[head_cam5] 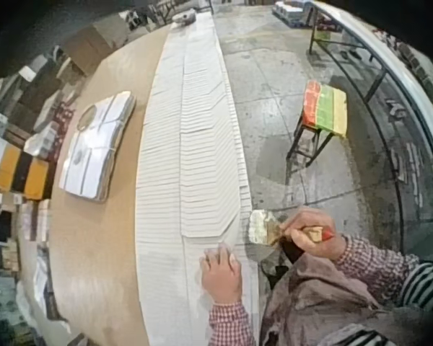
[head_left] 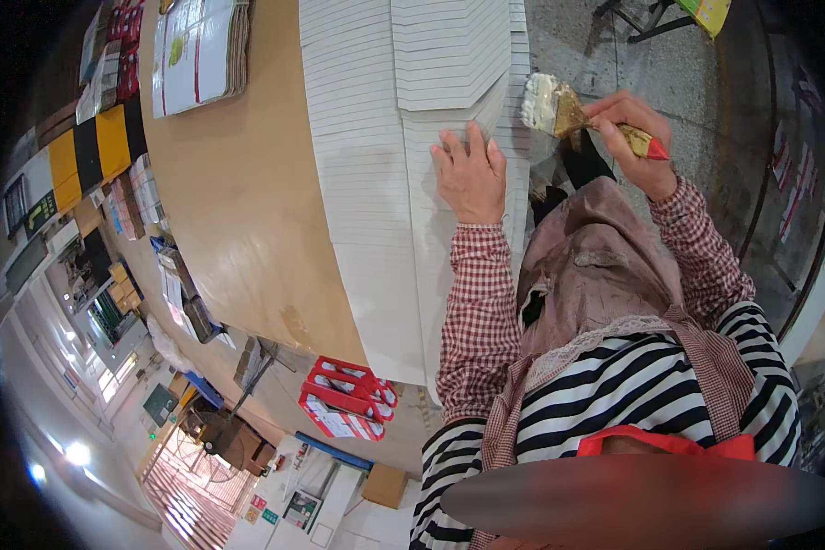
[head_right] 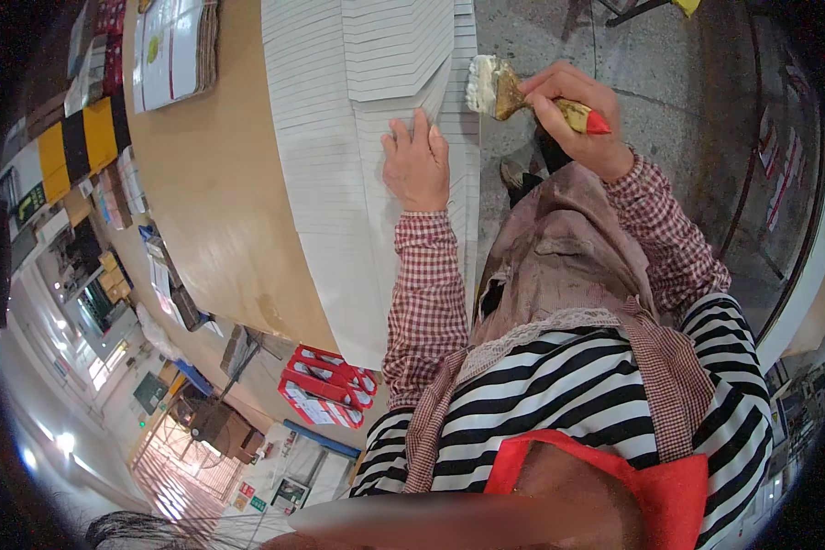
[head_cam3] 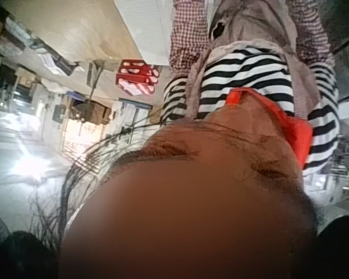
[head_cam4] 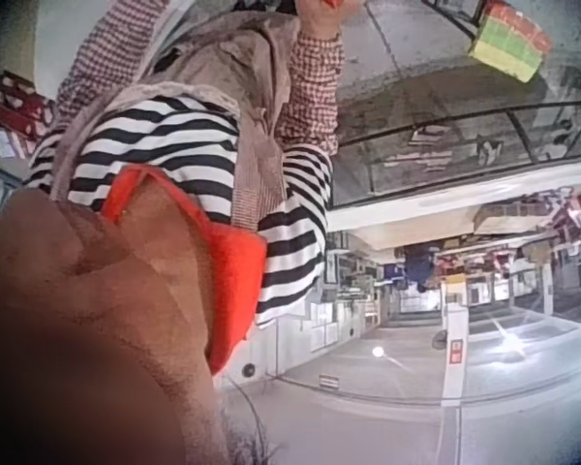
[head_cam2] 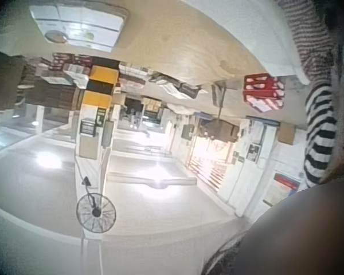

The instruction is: Brushing adhesive onto the edges of stacked sheets of paper.

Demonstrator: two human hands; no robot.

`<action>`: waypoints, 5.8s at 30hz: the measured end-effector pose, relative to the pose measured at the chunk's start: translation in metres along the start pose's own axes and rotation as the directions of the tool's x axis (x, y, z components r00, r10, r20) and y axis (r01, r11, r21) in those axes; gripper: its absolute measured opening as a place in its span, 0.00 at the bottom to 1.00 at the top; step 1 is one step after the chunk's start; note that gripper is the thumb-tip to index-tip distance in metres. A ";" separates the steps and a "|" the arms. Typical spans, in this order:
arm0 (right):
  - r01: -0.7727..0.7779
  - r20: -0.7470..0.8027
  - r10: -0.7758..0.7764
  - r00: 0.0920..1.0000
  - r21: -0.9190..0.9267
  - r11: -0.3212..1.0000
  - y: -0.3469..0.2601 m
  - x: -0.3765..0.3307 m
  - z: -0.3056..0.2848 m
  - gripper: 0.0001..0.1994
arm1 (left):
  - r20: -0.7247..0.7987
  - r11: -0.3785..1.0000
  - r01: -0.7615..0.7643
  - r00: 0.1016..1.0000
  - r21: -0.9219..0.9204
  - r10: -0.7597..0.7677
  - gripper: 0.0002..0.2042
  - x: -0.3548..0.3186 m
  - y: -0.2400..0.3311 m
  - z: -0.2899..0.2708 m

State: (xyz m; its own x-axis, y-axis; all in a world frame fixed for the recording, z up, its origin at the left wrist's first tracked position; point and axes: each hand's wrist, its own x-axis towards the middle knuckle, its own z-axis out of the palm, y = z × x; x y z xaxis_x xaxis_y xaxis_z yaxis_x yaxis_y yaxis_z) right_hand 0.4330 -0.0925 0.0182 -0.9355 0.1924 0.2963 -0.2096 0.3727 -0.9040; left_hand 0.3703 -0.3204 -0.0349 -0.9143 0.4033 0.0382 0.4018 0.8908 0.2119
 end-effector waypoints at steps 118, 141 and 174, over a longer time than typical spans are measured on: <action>-0.064 0.028 0.063 0.998 0.048 0.997 -0.104 -0.207 0.078 0.02 | -0.012 0.996 -0.086 0.996 -0.033 0.085 0.21 -0.208 -0.065 -0.018; -0.101 -0.266 0.498 0.825 0.798 0.594 -0.030 0.017 -0.109 0.04 | -0.286 0.904 0.279 0.882 -0.325 -0.375 0.26 -0.109 -0.011 -0.033; -0.067 -0.293 0.444 0.847 0.769 0.636 0.226 0.670 -0.323 0.11 | -0.416 0.608 0.518 0.447 -0.601 -0.792 0.23 0.374 0.095 -0.016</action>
State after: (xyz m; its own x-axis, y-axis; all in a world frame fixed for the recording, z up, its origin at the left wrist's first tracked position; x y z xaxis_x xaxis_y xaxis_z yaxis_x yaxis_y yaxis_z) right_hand -0.1493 0.4136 0.1121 -0.8019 0.5945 -0.0601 -0.2893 -0.4743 -0.8315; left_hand 0.0655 -0.0884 0.0147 -0.7481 -0.6124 0.2556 -0.2605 0.6252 0.7357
